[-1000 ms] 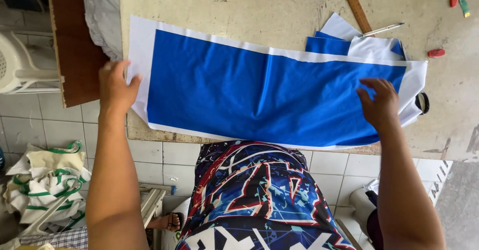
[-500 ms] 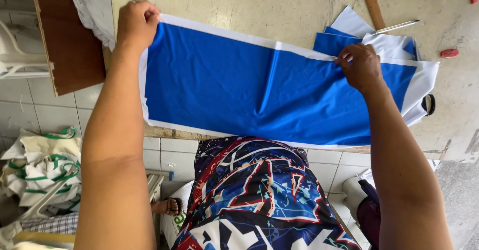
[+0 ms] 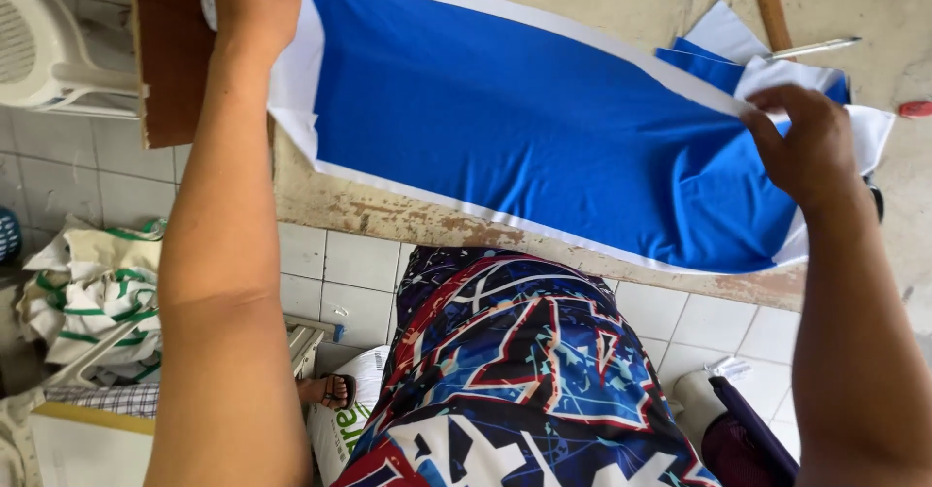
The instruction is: Marking fabric with a ruler and pen before cutting it into specific shapes using scissors on a workshop table.
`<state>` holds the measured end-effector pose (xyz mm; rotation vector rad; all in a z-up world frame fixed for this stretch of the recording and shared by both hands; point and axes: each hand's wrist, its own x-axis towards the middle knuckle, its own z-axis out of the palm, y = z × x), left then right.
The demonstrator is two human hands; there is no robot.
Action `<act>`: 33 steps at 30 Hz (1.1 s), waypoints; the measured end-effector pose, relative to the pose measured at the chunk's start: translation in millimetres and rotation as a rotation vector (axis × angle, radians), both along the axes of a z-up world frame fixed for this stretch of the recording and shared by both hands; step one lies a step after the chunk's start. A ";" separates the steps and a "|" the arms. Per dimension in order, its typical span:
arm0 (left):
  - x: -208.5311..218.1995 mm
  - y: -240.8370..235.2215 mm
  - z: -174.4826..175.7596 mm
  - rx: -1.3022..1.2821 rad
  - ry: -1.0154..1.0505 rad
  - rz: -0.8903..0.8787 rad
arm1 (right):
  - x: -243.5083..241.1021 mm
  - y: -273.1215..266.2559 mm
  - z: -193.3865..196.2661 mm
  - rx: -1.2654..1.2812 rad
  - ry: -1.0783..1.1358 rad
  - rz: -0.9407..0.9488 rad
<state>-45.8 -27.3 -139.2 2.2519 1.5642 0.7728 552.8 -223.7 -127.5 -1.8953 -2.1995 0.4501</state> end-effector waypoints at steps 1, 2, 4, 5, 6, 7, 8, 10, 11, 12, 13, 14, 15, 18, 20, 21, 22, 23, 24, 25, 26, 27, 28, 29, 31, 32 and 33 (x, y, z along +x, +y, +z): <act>-3.9 -5.4 -0.1 0.034 -0.035 0.003 | 7.7 -10.2 -0.5 0.042 -0.119 0.057; -6.1 -17.2 0.3 0.042 -0.030 0.015 | -1.1 -20.0 3.6 0.050 -0.115 0.068; -6.6 -36.7 -0.6 0.000 -0.099 -0.012 | -16.4 -41.3 11.8 0.081 -0.096 0.110; -1.6 -48.2 -3.6 0.001 -0.099 -0.010 | -14.9 -48.2 -1.2 0.082 -0.095 0.112; 4.1 -59.4 -7.4 -0.125 -0.122 0.031 | -12.7 -54.8 -15.0 0.091 -0.042 0.080; 12.6 -71.8 -12.8 -0.260 -0.148 0.063 | -9.2 -67.0 -26.9 0.093 0.008 0.041; 18.1 -74.5 -21.6 -0.265 -0.151 0.057 | -16.5 -65.1 -28.8 0.088 0.004 0.035; 27.9 -80.3 -38.2 -0.376 -0.098 0.184 | -31.3 -58.9 -32.9 0.047 0.152 -0.148; 33.6 -79.0 -42.7 -0.372 -0.101 0.184 | -37.4 -54.3 -29.8 0.052 0.149 -0.146; 39.1 -77.2 -46.8 -0.382 -0.096 0.166 | -43.7 -49.2 -26.5 0.013 0.187 -0.193; 43.4 -75.9 -50.9 -0.394 -0.088 0.151 | -50.8 -43.3 -23.7 -0.028 0.227 -0.236; 42.8 -72.0 -51.9 -0.390 -0.091 0.154 | -52.5 -36.0 -17.8 -0.025 0.226 -0.231; 41.3 -72.9 -53.8 -0.426 0.017 0.165 | -55.1 -33.1 -12.5 -0.026 0.235 -0.208; 32.7 -76.3 -43.6 -0.527 0.154 0.256 | -53.2 -29.2 -3.9 0.002 0.216 -0.129; 28.7 -69.0 -36.5 -0.592 0.175 0.319 | -48.3 -27.6 -1.3 0.034 0.176 -0.088; 26.5 -68.9 -37.6 -0.591 0.152 0.390 | -45.9 -29.3 -1.1 0.007 0.152 -0.058; 23.7 -68.6 -39.1 -0.591 0.130 0.461 | -44.1 -31.0 -1.1 -0.021 0.128 -0.028; 20.1 -64.0 -49.8 -0.597 0.128 0.465 | -41.5 -32.0 -4.3 -0.027 0.126 -0.023; 16.0 -59.3 -60.1 -0.425 0.100 0.429 | -39.5 -32.9 -7.0 -0.042 0.120 -0.012; 11.6 -52.2 -69.6 -0.248 0.070 0.391 | -37.3 -30.4 -9.8 -0.051 0.114 0.002; 11.3 -46.3 -74.2 -0.249 0.067 0.398 | -31.9 -29.2 -16.9 -0.051 0.112 0.009; 11.5 -38.5 -78.7 -0.266 0.095 0.390 | -26.3 -27.5 -24.3 -0.067 0.066 -0.001; 12.3 -30.3 -83.2 -0.283 0.124 0.381 | -20.1 -25.3 -31.8 -0.084 0.019 -0.011; 10.4 -26.4 -82.1 -0.285 0.126 0.383 | -17.5 -21.5 -34.2 -0.086 0.021 -0.009; 10.2 -17.3 -81.2 -0.206 0.028 0.299 | -10.2 -17.1 -39.4 -0.125 -0.049 -0.018; 6.3 -12.0 -79.5 -0.210 0.029 0.293 | -14.5 -11.8 -34.2 -0.129 -0.048 -0.023; 3.7 -9.4 -79.2 -0.235 -0.029 0.296 | -18.0 -9.9 -28.3 -0.160 -0.036 -0.034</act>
